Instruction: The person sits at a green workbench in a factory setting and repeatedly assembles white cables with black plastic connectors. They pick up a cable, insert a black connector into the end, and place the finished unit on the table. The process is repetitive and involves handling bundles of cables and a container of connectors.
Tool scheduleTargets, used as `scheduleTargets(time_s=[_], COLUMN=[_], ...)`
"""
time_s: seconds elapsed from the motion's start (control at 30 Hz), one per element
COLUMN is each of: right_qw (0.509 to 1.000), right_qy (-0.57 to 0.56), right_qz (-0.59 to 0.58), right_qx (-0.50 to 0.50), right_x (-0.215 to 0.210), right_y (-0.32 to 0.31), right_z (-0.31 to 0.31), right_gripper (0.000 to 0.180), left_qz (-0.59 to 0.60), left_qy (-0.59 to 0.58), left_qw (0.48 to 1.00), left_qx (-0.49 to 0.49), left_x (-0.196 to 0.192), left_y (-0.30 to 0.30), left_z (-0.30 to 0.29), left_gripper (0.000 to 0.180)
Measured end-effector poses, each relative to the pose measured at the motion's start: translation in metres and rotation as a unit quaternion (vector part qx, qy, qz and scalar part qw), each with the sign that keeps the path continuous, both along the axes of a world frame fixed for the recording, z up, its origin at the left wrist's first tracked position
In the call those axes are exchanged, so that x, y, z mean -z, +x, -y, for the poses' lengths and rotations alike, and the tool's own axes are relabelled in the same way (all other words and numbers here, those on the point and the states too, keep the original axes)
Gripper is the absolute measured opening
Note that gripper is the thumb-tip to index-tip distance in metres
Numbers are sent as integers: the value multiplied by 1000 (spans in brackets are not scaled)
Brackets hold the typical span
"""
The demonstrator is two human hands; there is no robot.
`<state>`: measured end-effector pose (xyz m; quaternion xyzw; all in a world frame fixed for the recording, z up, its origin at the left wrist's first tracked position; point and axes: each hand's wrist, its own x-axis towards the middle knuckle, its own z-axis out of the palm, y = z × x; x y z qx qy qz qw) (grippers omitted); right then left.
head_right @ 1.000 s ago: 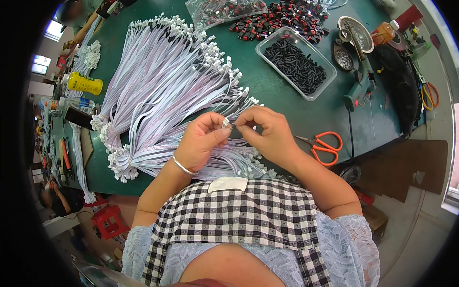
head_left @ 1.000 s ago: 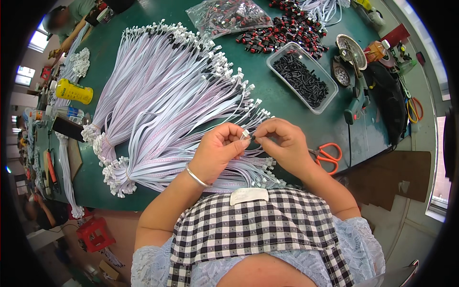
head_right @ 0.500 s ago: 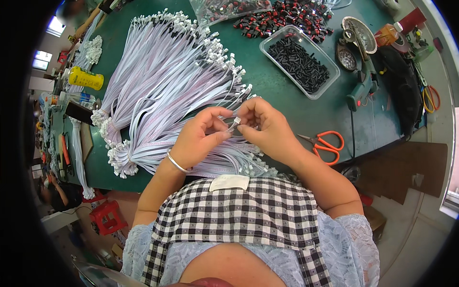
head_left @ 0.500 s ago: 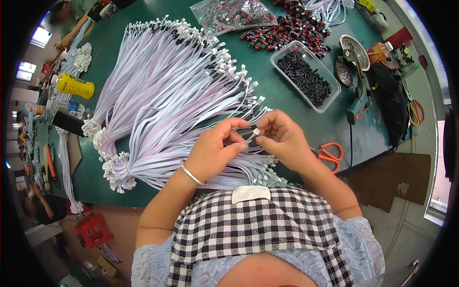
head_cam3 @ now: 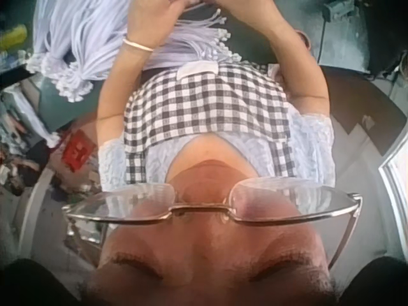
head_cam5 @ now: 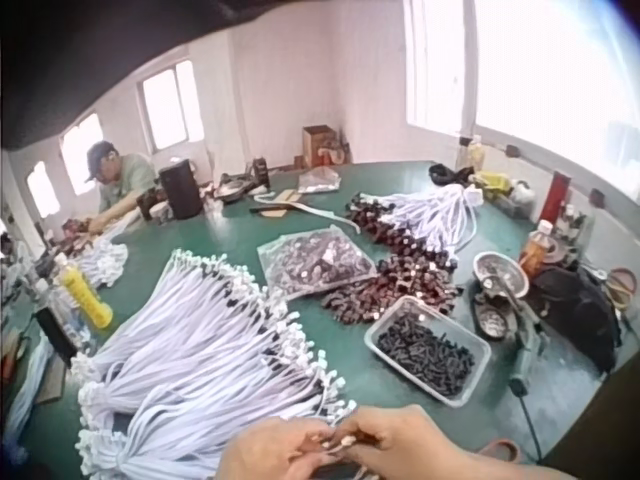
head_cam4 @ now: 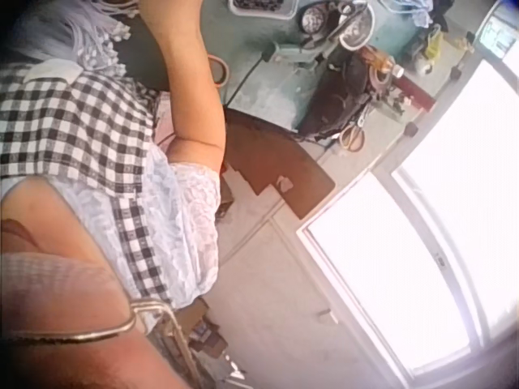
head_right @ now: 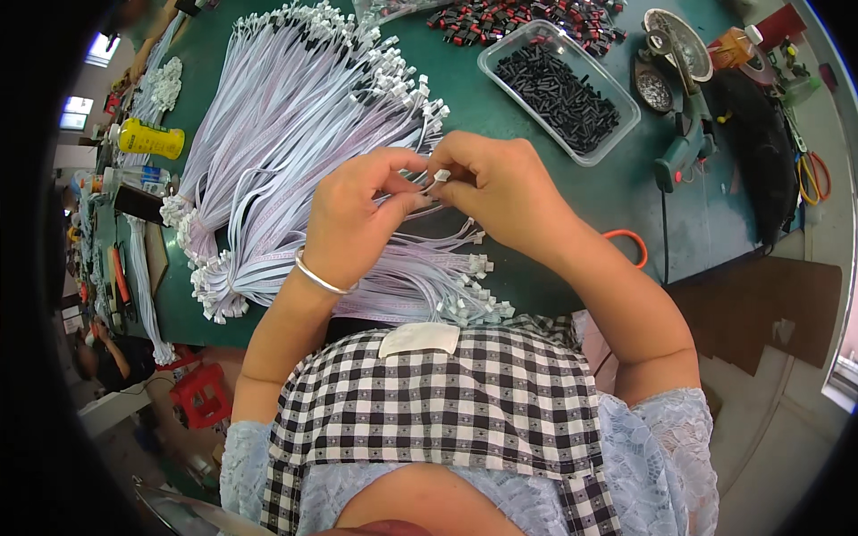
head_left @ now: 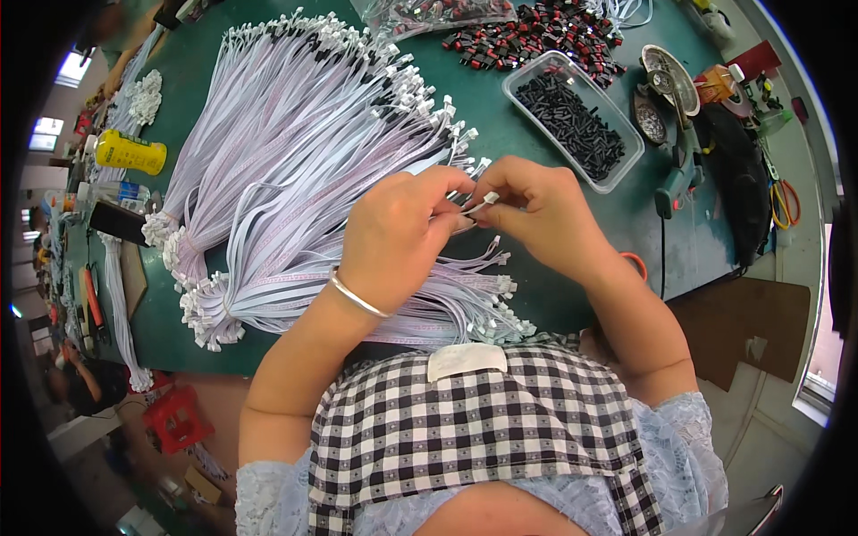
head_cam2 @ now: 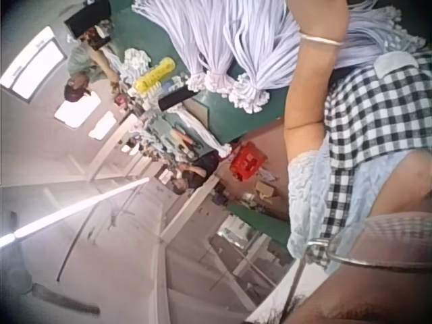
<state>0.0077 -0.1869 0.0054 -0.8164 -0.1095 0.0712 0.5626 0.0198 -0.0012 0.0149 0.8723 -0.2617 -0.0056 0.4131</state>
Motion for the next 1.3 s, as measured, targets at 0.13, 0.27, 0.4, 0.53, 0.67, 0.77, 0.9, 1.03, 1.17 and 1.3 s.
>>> scheduleTargets(time_s=[0.13, 0.27, 0.4, 0.53, 0.67, 0.77, 0.9, 1.03, 1.17, 1.3], right_qw=[1000, 993, 964, 979, 986, 962, 858, 807, 844, 867], right_qy=[-6, -92, -197, -174, -153, -200, -422, -529, -503, -462], right_qz=[-23, 69, 172, 100, 59, 183, 275, 242, 181, 181], right_qx=[-16, -16, -47, -32, -8, 29, 100, 102, 46, 41], right_x=[-4, 1, 14, 13, 0, 0, -3, 17, 26, 28], right_y=[2, 5, 12, 14, 12, 15, 34, 50, 61, 63], right_z=[0, 0, 10, 16, 24, 48, 83, 103, 111, 113], right_gripper=[13, 12, 14, 15, 14, 13, 14, 14, 15, 10], left_qz=[3, 77, 185, 73, 65, 66, 16, -88, -53, -58], left_qy=[5, 27, 51, 118, 159, 154, 105, 96, 130, 142], left_qw=[1000, 997, 981, 985, 974, 971, 980, 979, 972, 967], left_qx=[-8, -1, 3, 104, 148, 172, 169, 154, 187, 201], left_x=[5, 14, 12, 8, 18, 18, 6, -7, -17, -33], left_y=[2, 1, -7, -24, -23, -17, -11, -11, -3, 8], left_z=[-1, 0, 0, -3, 2, 4, 10, 12, 10, 2], left_gripper=[24, 24, 20, 15, 14, 13, 13, 12, 12, 10])
